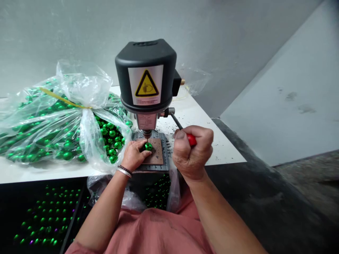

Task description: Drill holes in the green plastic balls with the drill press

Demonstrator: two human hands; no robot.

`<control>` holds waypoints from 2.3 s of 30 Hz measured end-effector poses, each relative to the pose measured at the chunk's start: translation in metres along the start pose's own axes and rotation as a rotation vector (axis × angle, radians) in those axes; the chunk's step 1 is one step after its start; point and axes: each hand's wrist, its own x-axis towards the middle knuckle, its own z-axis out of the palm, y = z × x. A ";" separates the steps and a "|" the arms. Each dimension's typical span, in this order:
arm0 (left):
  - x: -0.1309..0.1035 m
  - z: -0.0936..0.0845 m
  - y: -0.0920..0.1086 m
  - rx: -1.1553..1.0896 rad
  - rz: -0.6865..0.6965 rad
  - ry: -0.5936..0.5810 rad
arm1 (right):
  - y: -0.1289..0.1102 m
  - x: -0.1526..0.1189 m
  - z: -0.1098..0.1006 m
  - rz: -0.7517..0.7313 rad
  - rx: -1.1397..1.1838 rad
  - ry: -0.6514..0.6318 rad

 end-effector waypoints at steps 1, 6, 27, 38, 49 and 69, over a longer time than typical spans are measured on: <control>0.000 0.000 0.000 0.014 -0.007 -0.015 | 0.001 -0.002 0.001 0.008 0.007 -0.003; 0.000 0.001 -0.002 0.034 -0.033 -0.038 | 0.005 -0.009 0.005 0.068 0.105 -0.002; -0.019 0.001 0.007 -0.116 -0.099 0.072 | -0.022 0.047 -0.002 0.165 0.041 -0.019; -0.063 -0.026 0.015 -0.071 0.042 -0.046 | -0.020 0.042 -0.001 0.265 0.088 -0.065; -0.014 -0.054 -0.033 0.330 -0.199 0.189 | -0.021 0.042 0.000 0.299 0.121 -0.041; 0.005 -0.053 -0.051 0.206 -0.218 0.207 | -0.019 0.039 -0.001 0.214 0.139 -0.026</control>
